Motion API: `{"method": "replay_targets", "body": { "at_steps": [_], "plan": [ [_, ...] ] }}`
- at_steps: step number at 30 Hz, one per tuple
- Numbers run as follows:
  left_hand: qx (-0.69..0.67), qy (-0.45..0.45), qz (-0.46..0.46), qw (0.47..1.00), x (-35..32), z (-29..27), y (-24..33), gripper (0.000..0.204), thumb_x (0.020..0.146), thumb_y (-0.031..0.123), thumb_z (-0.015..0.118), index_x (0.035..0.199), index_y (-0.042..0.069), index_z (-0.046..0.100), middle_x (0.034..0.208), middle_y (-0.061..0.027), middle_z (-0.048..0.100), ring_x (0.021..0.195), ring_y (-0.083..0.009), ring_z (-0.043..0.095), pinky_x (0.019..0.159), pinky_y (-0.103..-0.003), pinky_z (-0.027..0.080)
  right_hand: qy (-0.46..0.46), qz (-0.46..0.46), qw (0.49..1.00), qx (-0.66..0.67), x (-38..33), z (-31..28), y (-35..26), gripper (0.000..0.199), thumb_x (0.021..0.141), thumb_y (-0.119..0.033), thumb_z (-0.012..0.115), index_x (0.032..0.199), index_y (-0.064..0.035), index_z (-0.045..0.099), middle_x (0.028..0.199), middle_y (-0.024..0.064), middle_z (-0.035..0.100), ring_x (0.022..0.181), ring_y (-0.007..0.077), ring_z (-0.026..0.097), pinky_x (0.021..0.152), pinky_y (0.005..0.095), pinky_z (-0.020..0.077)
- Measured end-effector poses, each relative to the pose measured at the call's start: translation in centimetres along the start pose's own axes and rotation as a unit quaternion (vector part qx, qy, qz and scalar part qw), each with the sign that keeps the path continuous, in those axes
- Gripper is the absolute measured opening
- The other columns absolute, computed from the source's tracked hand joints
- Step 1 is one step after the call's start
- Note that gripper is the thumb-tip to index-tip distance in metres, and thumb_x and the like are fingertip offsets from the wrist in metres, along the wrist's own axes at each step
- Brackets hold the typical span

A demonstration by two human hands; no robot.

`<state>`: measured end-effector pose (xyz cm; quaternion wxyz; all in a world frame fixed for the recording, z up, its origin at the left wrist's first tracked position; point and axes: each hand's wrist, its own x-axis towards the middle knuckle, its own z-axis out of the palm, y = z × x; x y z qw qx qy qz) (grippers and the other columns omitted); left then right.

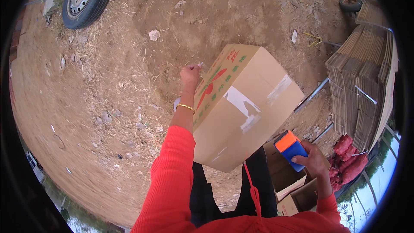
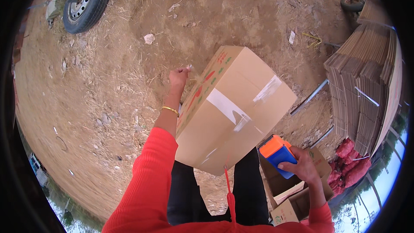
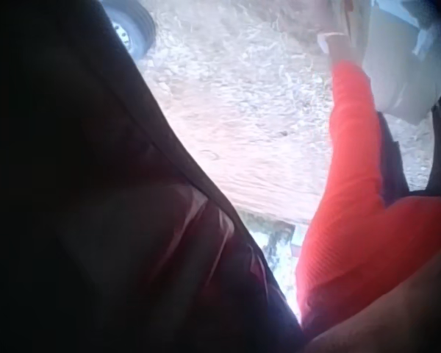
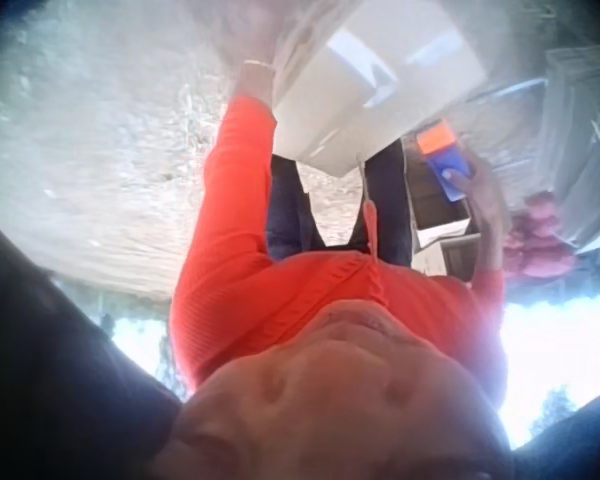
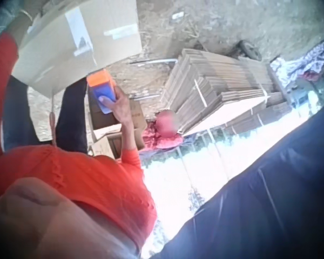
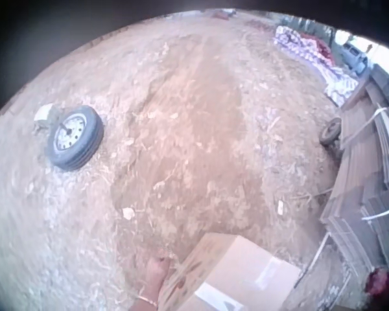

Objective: The person assembles flat cardboard sheets into boxes by folding the flaps and sealing them with a handheld tape dispenser. The person repeats this process for multiple boxes, stacking the finished boxes nearby.

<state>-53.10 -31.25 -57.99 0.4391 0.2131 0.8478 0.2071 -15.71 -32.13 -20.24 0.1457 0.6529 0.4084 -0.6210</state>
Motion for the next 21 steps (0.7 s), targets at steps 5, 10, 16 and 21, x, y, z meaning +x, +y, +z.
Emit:
{"method": "replay_targets", "body": {
  "at_steps": [5,10,16,21],
  "plan": [
    [-0.069,-0.087,-0.04,0.993,-2.3,4.1,-2.0,0.025,0.08,0.031,0.072,0.083,0.007,0.075,0.063,-0.0049,0.065,0.056,-0.0107,0.057,0.057,-0.031,0.047,-0.031,0.023,0.999,0.019,1.3,0.4,1.8,0.035,0.071,-0.016,0.077,0.097,0.002,0.062,0.079,0.0044,0.062,0.073,0.0093,0.055,0.068,0.0272,0.0477],
    [0.036,-0.108,0.005,0.993,-3.2,4.5,0.7,0.027,0.079,0.033,0.072,0.084,0.006,0.074,0.067,-0.0121,0.067,0.061,-0.0196,0.063,0.06,-0.034,0.049,-0.018,0.0,1.0,0.021,1.8,0.4,3.4,0.035,0.072,-0.016,0.077,0.098,0.0012,0.063,0.078,0.0048,0.063,0.072,0.0097,0.056,0.067,0.028,0.0484],
    [0.266,-0.012,0.072,0.961,-2.5,4.5,-0.4,0.064,0.08,0.04,0.067,0.131,0.004,0.049,0.124,-0.0249,0.054,0.11,-0.0355,0.058,0.092,-0.036,0.046,-0.011,0.006,1.0,0.004,2.7,1.1,3.7,0.034,0.073,-0.019,0.077,0.096,0.0002,0.063,0.076,0.0061,0.063,0.07,0.0097,0.056,0.066,0.0291,0.0486],
    [0.053,-0.341,0.044,0.938,-3.2,2.2,6.3,0.081,0.089,0.063,0.041,0.145,0.006,0.03,0.145,-0.0238,0.035,0.131,-0.0357,0.04,0.107,-0.036,0.034,0.044,-0.036,0.998,-0.021,2.7,1.5,6.0,0.036,0.07,-0.026,0.078,0.087,0.0004,0.06,0.072,0.0102,0.06,0.066,0.0144,0.056,0.063,0.0322,0.0476]
  ]
}}
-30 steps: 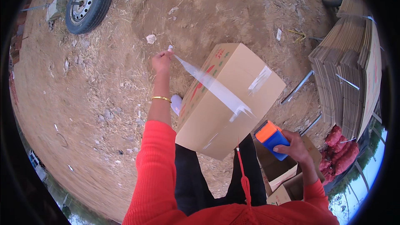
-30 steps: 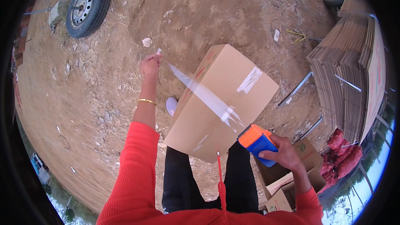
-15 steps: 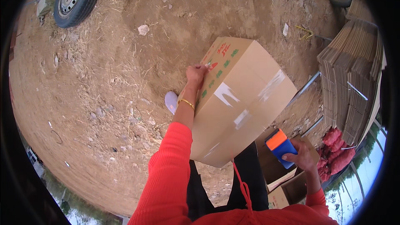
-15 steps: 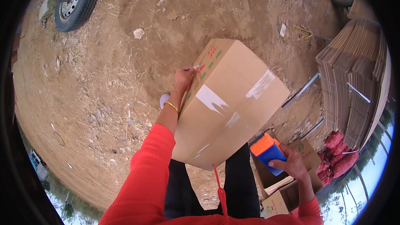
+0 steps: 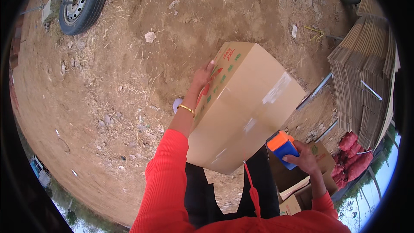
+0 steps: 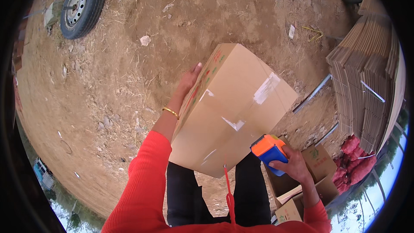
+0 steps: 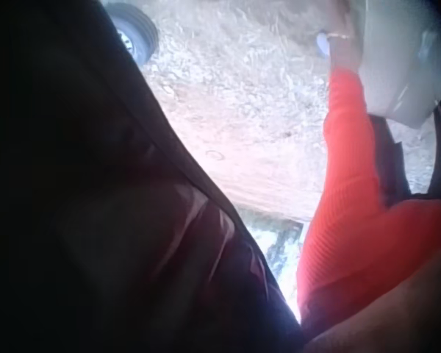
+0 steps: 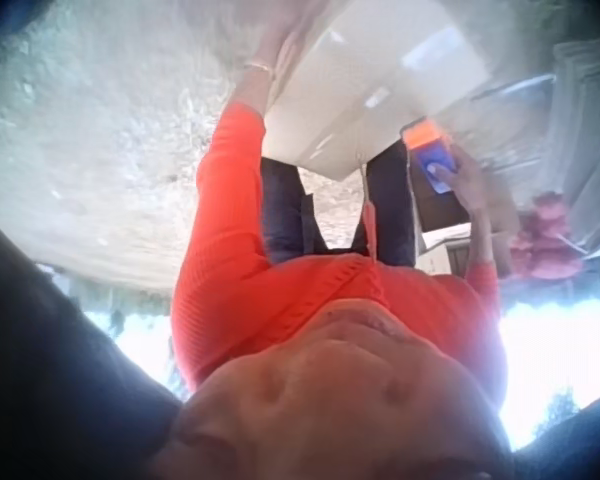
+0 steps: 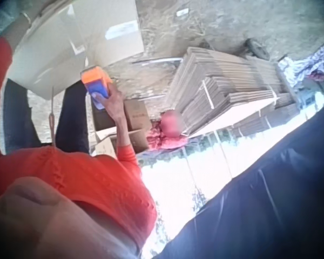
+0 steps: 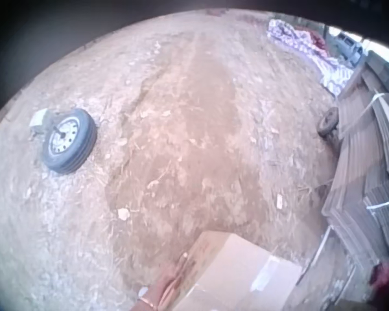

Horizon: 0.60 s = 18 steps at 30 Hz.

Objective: The person assembles flat cardboard sheets into boxes by folding the flaps and sealing them with a handheld tape dispenser. The person repeats this process for multiple boxes, stacking the finished boxes nearby.

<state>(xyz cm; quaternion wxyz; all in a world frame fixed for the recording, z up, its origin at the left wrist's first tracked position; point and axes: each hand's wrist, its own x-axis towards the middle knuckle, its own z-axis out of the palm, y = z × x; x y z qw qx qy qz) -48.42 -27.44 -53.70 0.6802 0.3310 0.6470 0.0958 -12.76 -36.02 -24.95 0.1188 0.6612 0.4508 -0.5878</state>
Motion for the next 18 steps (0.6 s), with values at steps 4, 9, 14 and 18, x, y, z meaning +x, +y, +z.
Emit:
{"method": "replay_targets", "body": {
  "at_steps": [4,9,14,18],
  "plan": [
    [-0.064,-0.085,-0.04,0.994,-1.6,2.3,-1.7,0.088,0.088,0.074,0.02,0.144,0.008,0.034,0.145,-0.0186,0.036,0.135,-0.03,0.033,0.11,-0.037,0.027,-0.007,-0.011,0.997,-0.072,1.0,0.5,-0.3,0.041,0.069,-0.032,0.078,0.082,0.0004,0.057,0.07,0.0155,0.058,0.062,0.0236,0.057,0.063,0.0356,0.0472],
    [-0.124,-0.037,-0.076,0.989,-3.5,1.7,-0.1,0.091,0.087,0.075,0.021,0.146,0.006,0.028,0.147,-0.017,0.035,0.138,-0.0277,0.028,0.112,-0.038,0.022,0.017,-0.059,0.997,-0.05,1.7,0.7,2.1,0.044,0.07,-0.035,0.077,0.084,0.0012,0.057,0.071,0.0167,0.059,0.063,0.0273,0.058,0.063,0.0371,0.0471],
    [-0.023,0.051,0.05,0.997,-9.0,3.1,3.5,0.086,0.087,0.071,0.035,0.145,0.007,0.033,0.133,-0.0221,0.051,0.116,-0.0297,0.052,0.095,-0.042,0.042,-0.01,-0.075,0.996,-0.044,1.8,-0.5,1.3,0.046,0.071,-0.037,0.077,0.083,0.0017,0.056,0.071,0.0172,0.058,0.064,0.0266,0.059,0.063,0.0372,0.047],
    [0.168,0.174,0.116,0.963,-12.3,5.9,7.0,0.078,0.083,0.061,0.056,0.134,0.004,0.047,0.099,-0.0229,0.066,0.082,-0.0343,0.066,0.076,-0.042,0.05,-0.031,-0.086,0.995,-0.031,1.7,-1.4,3.9,0.05,0.071,-0.04,0.077,0.081,0.0013,0.051,0.07,0.019,0.055,0.064,0.0326,0.057,0.063,0.0385,0.0462]
  ]
}}
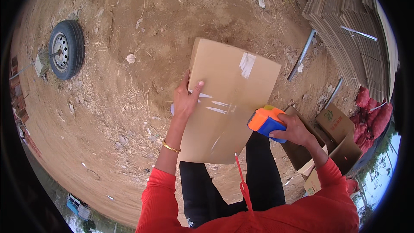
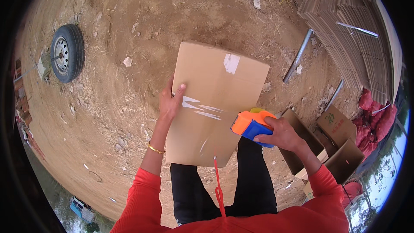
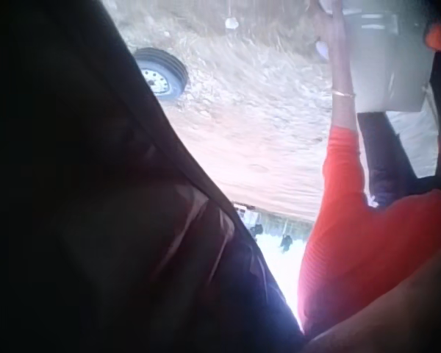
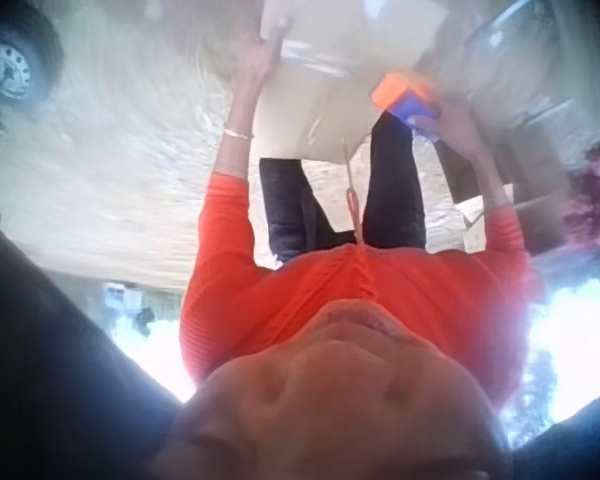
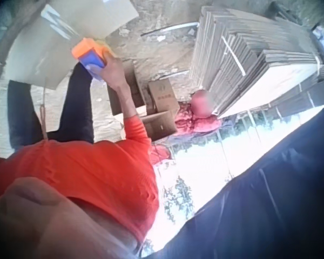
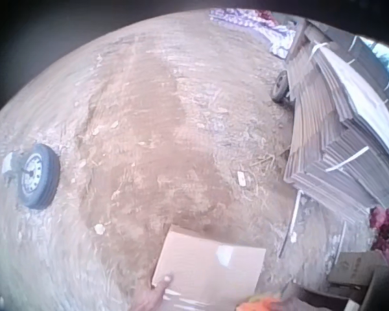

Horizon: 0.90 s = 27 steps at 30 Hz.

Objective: The person assembles flat cardboard sheets into boxes by folding the flaps and sealing them with a handheld tape dispenser. The person repeats this process for multiple boxes, stacking the finished boxes nearby.

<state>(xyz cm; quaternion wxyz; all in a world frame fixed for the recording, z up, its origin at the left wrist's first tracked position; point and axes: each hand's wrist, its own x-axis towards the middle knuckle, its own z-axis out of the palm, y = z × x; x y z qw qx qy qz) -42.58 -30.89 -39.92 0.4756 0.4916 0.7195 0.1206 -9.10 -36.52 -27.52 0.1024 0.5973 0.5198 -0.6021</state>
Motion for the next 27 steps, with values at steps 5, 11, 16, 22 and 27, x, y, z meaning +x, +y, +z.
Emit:
{"method": "replay_targets", "body": {
  "at_steps": [5,11,16,22,27],
  "plan": [
    [0.162,0.097,0.064,0.98,-0.7,0.9,-1.1,0.062,0.085,0.056,0.055,0.114,0.001,0.062,0.073,-0.0196,0.066,0.066,-0.0344,0.065,0.063,-0.043,0.05,-0.002,-0.056,0.998,0.008,-0.3,-0.1,5.4,0.052,0.07,-0.041,0.077,0.085,0.0009,0.05,0.076,0.0212,0.057,0.071,0.0379,0.058,0.067,0.0418,0.046],
    [0.196,0.153,0.064,0.966,0.8,-1.0,-2.5,0.057,0.094,0.049,0.046,0.089,-0.004,0.066,0.065,-0.0204,0.062,0.057,-0.0345,0.06,0.054,-0.045,0.045,0.049,-0.107,0.993,0.024,3.0,0.7,15.7,0.052,0.068,-0.038,0.078,0.091,0.0015,0.054,0.079,0.0216,0.059,0.075,0.0361,0.06,0.069,0.0412,0.0464],
    [0.182,0.148,0.063,0.97,0.8,-0.9,-2.3,0.064,0.099,0.045,0.034,0.085,-0.009,0.063,0.065,-0.0219,0.061,0.057,-0.0318,0.058,0.054,-0.043,0.044,-0.005,-0.165,0.98,0.113,9.2,2.9,20.9,0.051,0.068,-0.039,0.079,0.088,0.0023,0.056,0.078,0.0194,0.057,0.073,0.0331,0.057,0.067,0.04,0.0442],
    [0.172,0.151,0.049,0.972,0.8,-1.4,-3.3,0.065,0.1,0.045,0.03,0.08,-0.01,0.058,0.068,-0.0199,0.061,0.059,-0.0267,0.055,0.055,-0.042,0.043,-0.006,-0.219,0.965,0.143,17.7,7.5,22.5,0.053,0.07,-0.044,0.077,0.082,0.0033,0.056,0.075,0.0181,0.053,0.071,0.0329,0.053,0.065,0.0403,0.0412],
    [0.151,0.167,0.033,0.974,0.6,-1.8,-3.2,0.068,0.099,0.048,0.03,0.077,-0.01,0.057,0.067,-0.017,0.061,0.062,-0.0225,0.056,0.056,-0.041,0.043,-0.023,-0.151,0.979,0.136,21.6,9.8,22.6,0.057,0.073,-0.051,0.072,0.088,0.0029,0.062,0.075,0.0196,0.059,0.074,0.0335,0.058,0.068,0.0394,0.0443]
  ]
}}
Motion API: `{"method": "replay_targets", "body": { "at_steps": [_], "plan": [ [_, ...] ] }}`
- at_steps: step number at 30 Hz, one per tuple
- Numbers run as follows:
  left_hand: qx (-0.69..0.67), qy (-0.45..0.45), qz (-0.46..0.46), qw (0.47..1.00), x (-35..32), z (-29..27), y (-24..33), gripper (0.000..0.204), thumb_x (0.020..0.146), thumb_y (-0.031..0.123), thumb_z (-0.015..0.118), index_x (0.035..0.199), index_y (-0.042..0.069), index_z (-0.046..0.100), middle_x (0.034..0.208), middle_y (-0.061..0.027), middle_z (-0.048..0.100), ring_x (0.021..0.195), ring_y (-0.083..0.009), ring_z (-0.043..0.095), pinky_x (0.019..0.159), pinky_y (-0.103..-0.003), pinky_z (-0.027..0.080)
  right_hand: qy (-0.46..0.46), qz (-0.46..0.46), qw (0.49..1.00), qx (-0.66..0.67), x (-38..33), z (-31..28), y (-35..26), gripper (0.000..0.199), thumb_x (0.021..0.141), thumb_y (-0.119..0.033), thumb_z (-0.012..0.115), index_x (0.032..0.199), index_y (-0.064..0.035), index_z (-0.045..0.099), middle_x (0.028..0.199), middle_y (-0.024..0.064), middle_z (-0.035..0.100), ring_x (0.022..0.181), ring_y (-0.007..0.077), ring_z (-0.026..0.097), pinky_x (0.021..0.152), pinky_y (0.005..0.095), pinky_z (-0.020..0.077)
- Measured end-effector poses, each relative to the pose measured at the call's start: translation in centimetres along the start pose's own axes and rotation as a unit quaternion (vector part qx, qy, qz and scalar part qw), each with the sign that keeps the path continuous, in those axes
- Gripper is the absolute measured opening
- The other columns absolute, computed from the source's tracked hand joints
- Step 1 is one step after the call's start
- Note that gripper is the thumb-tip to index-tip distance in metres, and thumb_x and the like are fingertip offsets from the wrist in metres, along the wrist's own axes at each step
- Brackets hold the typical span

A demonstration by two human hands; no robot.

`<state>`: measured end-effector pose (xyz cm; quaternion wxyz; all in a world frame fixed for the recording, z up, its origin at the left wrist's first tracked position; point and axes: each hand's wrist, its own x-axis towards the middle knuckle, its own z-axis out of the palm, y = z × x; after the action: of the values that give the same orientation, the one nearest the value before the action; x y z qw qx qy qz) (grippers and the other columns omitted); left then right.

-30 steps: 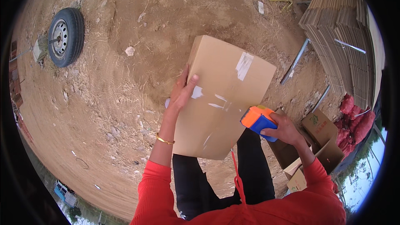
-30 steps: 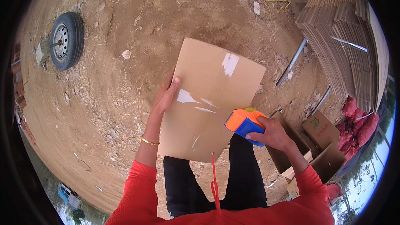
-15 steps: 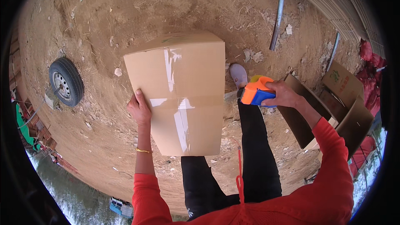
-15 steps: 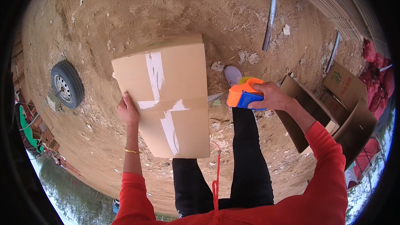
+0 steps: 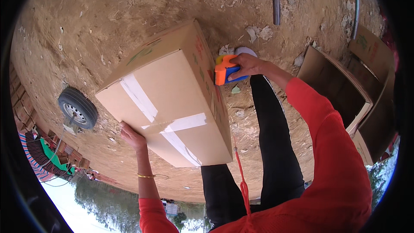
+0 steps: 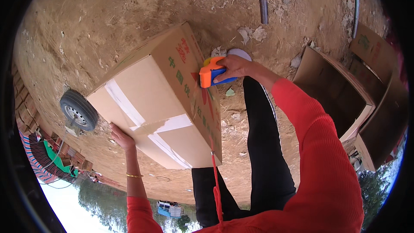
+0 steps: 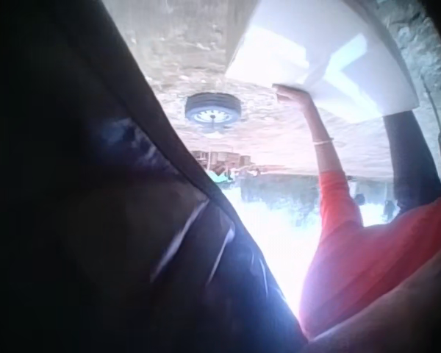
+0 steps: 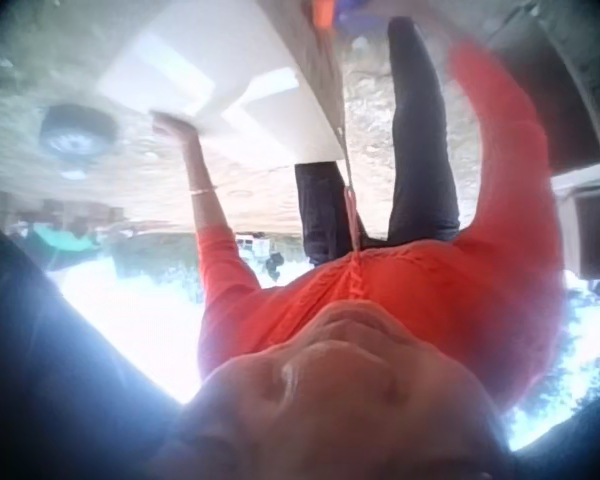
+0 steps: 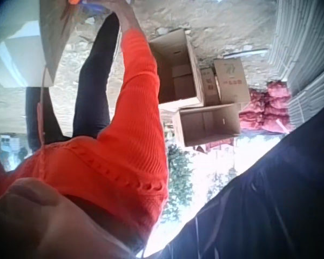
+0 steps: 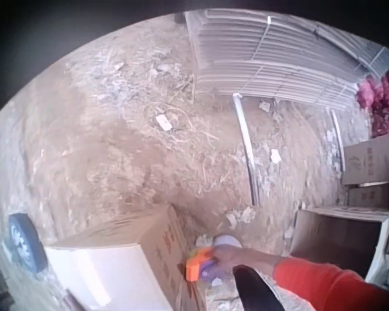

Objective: The person assembles flat cardboard sheets into boxes by folding the flaps and sealing them with a handheld tape dispenser. The person repeats this process for multiple boxes, stacking the finished boxes nearby.

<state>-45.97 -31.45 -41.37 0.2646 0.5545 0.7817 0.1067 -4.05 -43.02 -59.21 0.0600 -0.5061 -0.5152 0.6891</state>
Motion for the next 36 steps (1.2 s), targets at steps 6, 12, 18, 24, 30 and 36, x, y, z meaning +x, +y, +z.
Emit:
{"method": "replay_targets", "body": {
  "at_steps": [6,12,18,24,30,36],
  "plan": [
    [0.048,0.012,0.001,0.999,-0.2,0.4,0.9,0.071,0.099,0.05,0.03,0.077,-0.011,0.058,0.066,-0.021,0.061,0.06,-0.0275,0.057,0.056,-0.044,0.044,0.006,0.095,0.99,-0.103,-0.4,-0.2,-2.5,0.067,0.071,-0.063,0.064,0.092,0.001,0.067,0.078,0.0191,0.064,0.079,0.034,0.063,0.072,0.0401,0.0478],
    [0.063,-0.002,0.014,0.998,0.0,0.3,0.2,0.069,0.099,0.045,0.03,0.08,-0.013,0.061,0.069,-0.0248,0.062,0.059,-0.0347,0.058,0.055,-0.046,0.044,0.028,0.28,0.942,-0.181,-1.6,-0.2,-12.5,0.05,0.077,-0.053,0.061,0.09,-0.0067,0.072,0.085,0.0128,0.069,0.087,0.0278,0.067,0.071,0.039,0.0517],
    [0.107,-0.007,0.011,0.994,-0.1,0.6,1.2,0.068,0.098,0.046,0.031,0.091,-0.013,0.063,0.076,-0.0276,0.064,0.066,-0.0384,0.062,0.059,-0.048,0.046,0.155,0.423,0.885,-0.118,1.1,6.6,-14.8,0.039,0.085,-0.042,0.058,0.091,-0.0064,0.071,0.088,0.0123,0.07,0.09,0.0258,0.067,0.071,0.0379,0.0527],
    [0.04,0.001,-0.028,0.999,-0.3,0.9,0.9,0.071,0.097,0.052,0.031,0.092,-0.011,0.064,0.078,-0.0261,0.064,0.068,-0.0372,0.062,0.063,-0.046,0.047,0.374,0.422,0.825,-0.017,-1.1,8.4,-14.3,0.054,0.083,-0.052,0.062,0.087,0.0021,0.061,0.078,0.0192,0.067,0.075,0.0335,0.067,0.063,0.043,0.0532],
    [-0.235,-0.168,-0.172,0.942,0.8,0.1,-1.0,0.078,0.094,0.062,0.028,0.141,0.0,0.032,0.139,-0.0146,0.041,0.125,-0.0255,0.043,0.102,-0.036,0.036,0.424,0.389,0.818,-0.025,3.4,8.8,-13.5,0.055,0.082,-0.049,0.063,0.092,0.0031,0.052,0.075,0.0217,0.066,0.072,0.0356,0.067,0.065,0.0446,0.0534],
    [-0.344,-0.231,-0.247,0.876,1.3,-0.2,1.4,0.081,0.092,0.065,0.034,0.145,0.004,0.026,0.145,-0.0117,0.035,0.132,-0.025,0.034,0.108,-0.037,0.03,0.411,0.403,0.813,-0.085,6.6,6.4,-11.0,0.059,0.081,-0.053,0.063,0.094,0.0028,0.052,0.075,0.0194,0.066,0.071,0.0324,0.068,0.061,0.0426,0.0539]
  ]
}}
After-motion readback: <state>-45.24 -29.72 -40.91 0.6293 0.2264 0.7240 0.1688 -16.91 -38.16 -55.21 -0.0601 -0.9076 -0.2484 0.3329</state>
